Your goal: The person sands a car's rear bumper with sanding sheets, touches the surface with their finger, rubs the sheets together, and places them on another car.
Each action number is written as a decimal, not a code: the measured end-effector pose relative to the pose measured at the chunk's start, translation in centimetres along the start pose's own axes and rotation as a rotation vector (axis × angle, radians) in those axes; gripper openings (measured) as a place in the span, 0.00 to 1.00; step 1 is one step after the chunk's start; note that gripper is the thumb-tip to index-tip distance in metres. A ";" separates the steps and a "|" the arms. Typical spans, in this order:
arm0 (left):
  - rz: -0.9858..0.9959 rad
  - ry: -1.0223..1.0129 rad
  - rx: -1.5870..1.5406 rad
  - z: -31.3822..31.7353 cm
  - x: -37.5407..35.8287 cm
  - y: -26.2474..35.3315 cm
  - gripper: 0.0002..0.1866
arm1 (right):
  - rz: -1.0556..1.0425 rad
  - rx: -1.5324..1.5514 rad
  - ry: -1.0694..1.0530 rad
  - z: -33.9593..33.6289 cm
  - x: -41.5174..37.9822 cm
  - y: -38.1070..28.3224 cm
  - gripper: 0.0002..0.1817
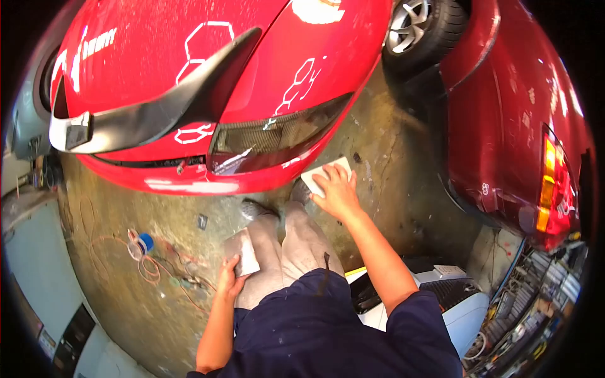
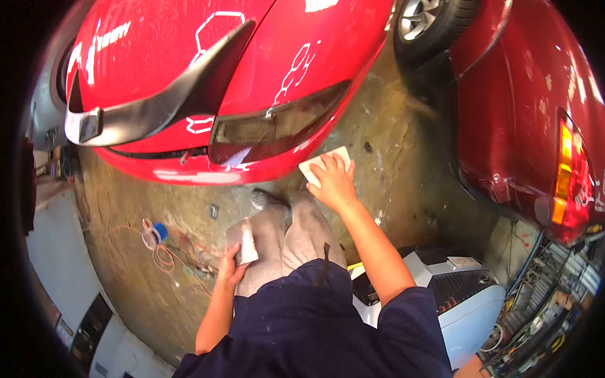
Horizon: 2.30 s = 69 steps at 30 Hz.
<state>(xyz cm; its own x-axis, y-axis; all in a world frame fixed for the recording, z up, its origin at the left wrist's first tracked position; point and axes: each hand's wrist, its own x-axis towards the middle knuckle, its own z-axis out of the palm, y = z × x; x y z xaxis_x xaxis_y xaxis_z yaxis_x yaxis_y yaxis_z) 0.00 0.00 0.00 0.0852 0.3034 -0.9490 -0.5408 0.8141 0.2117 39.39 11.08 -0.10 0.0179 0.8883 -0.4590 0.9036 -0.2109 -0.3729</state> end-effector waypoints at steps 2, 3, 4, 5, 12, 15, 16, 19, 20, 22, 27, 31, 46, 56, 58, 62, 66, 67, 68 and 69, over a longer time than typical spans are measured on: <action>-0.052 0.026 -0.017 -1.8 -2.6 -2.6 0.24 | -0.074 -0.013 0.066 -1.3 -0.4 -1.4 0.28; -0.095 0.059 -0.060 -2.0 2.3 -4.7 0.24 | -0.073 -0.045 0.079 1.5 2.3 0.8 0.26; -0.128 0.093 -0.097 -1.4 2.7 -6.5 0.24 | -0.077 -0.080 0.082 1.3 2.5 1.6 0.27; -0.142 0.137 -0.134 -1.3 2.8 -7.3 0.23 | -0.097 -0.102 0.089 1.7 3.2 1.6 0.27; -0.097 0.074 -0.229 -0.5 3.6 -10.3 0.19 | -0.156 -0.141 0.137 4.1 4.4 2.3 0.25; -0.141 0.066 -0.220 -0.3 4.3 -11.6 0.19 | -0.164 -0.156 0.166 4.0 5.0 2.8 0.25; -0.147 0.065 -0.209 -0.2 4.2 -11.5 0.19 | -0.180 -0.155 0.183 4.1 5.1 2.9 0.26; -0.152 0.080 -0.192 -0.5 3.9 -11.5 0.19 | -0.211 -0.144 0.197 4.3 5.5 3.0 0.25; -0.151 0.083 -0.189 -0.5 4.0 -11.5 0.19 | -0.216 -0.148 0.200 4.4 5.6 3.1 0.25; -0.156 0.080 -0.174 -0.6 4.0 -11.5 0.19 | -0.221 -0.151 0.203 4.4 5.8 3.2 0.25; -0.154 0.085 -0.165 -0.7 4.0 -11.8 0.22 | -0.229 -0.154 0.198 4.7 6.1 3.4 0.25; -0.156 0.108 -0.148 -0.4 4.0 -11.6 0.22 | -0.233 -0.159 0.198 4.6 6.2 3.3 0.25; -0.160 0.068 -0.129 -0.3 4.0 -12.0 0.22 | -0.287 -0.184 0.232 6.1 6.5 4.5 0.28; -0.155 0.079 -0.119 -0.9 4.1 -12.7 0.21 | -0.285 -0.150 0.239 6.2 6.1 4.8 0.27; -0.153 0.085 -0.115 -0.9 3.9 -12.8 0.21 | -0.292 -0.153 0.235 6.4 5.9 5.1 0.27; -0.154 0.084 -0.117 -0.4 3.8 -12.5 0.20 | -0.291 -0.152 0.227 6.0 5.4 5.0 0.28; -0.159 0.075 -0.117 -0.5 3.8 -12.7 0.20 | -0.303 -0.140 0.241 6.3 5.9 4.9 0.28; -0.158 0.080 -0.118 -0.4 3.7 -12.6 0.20 | -0.305 -0.138 0.248 6.5 6.0 5.0 0.28; -0.157 0.084 -0.118 -0.2 3.7 -12.6 0.20 | -0.307 -0.137 0.255 6.8 6.1 5.2 0.29; -0.157 0.083 -0.123 -0.3 3.6 -12.6 0.20 | -0.308 -0.136 0.261 7.0 6.1 5.3 0.29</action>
<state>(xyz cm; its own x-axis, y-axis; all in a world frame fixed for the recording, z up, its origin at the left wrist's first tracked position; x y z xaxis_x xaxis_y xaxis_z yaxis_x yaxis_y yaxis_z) 6.87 -9.30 -6.20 0.1100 0.1311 -0.9852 -0.6249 0.7799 0.0340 41.28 12.55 -10.55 -0.1698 0.9786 -0.1163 0.9315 0.1209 -0.3431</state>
